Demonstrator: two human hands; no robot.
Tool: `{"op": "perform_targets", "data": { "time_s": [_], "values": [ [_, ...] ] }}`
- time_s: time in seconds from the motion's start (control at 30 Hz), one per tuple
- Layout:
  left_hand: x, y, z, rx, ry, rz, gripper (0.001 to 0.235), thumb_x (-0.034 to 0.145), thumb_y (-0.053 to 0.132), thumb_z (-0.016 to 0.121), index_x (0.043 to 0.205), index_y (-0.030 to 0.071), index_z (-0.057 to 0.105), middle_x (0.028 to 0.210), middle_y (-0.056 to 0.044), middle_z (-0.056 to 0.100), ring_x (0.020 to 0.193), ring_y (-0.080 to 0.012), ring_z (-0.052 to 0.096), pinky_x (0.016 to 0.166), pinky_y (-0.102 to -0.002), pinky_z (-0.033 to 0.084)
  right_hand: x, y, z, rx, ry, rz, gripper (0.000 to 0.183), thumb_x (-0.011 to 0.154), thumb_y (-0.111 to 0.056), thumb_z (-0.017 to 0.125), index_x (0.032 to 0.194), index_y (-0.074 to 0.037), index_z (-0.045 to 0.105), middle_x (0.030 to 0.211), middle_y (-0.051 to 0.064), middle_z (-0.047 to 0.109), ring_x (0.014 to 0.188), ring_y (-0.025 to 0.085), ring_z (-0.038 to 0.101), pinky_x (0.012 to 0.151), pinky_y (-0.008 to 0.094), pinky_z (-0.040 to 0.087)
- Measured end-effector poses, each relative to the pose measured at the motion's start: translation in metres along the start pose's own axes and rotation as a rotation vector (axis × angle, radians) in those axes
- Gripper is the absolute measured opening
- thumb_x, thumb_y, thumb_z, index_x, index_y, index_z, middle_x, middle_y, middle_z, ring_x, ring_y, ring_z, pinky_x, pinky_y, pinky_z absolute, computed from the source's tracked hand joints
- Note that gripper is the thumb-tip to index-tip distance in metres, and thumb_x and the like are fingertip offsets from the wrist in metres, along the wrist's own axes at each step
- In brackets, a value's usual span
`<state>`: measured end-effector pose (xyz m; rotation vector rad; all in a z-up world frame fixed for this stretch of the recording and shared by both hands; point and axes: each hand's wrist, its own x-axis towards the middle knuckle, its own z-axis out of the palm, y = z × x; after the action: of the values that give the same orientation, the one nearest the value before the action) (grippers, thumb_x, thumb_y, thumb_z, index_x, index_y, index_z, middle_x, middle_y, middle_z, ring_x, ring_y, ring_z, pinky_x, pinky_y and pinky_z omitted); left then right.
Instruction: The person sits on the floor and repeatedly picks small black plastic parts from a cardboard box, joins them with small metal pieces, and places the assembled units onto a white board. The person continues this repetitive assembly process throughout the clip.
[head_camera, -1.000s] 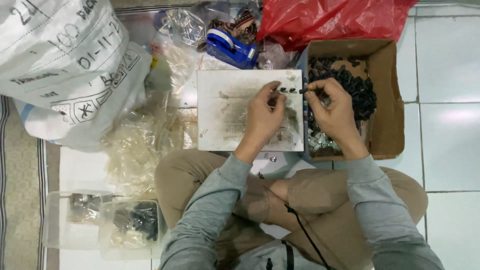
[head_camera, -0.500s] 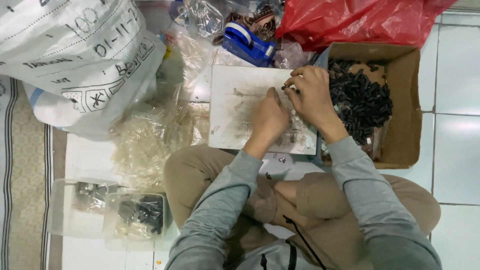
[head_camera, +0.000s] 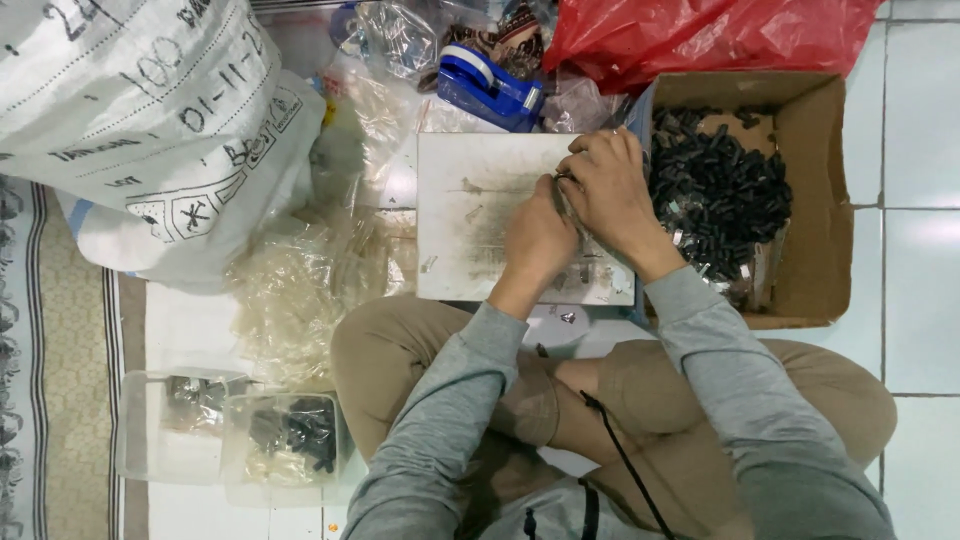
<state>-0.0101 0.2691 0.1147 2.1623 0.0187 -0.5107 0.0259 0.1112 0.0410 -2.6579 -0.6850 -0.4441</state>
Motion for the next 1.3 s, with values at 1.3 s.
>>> {"op": "perform_targets", "data": {
  "time_s": [1.3],
  "values": [
    [-0.030,0.023,0.127,0.270,0.038,0.973,0.026,0.098,0.002,0.057,0.122,-0.007,0.062,0.106,-0.024,0.064,0.099,-0.0412,0.063,0.084,-0.049,0.053,-0.148,0.125,-0.176,0.092,-0.780,1.182,0.040,0.102,-0.039,0.070,0.113,-0.001,0.073,0.106,0.014,0.073,0.088,0.032,0.069,0.072,0.047,0.060]
  ]
}}
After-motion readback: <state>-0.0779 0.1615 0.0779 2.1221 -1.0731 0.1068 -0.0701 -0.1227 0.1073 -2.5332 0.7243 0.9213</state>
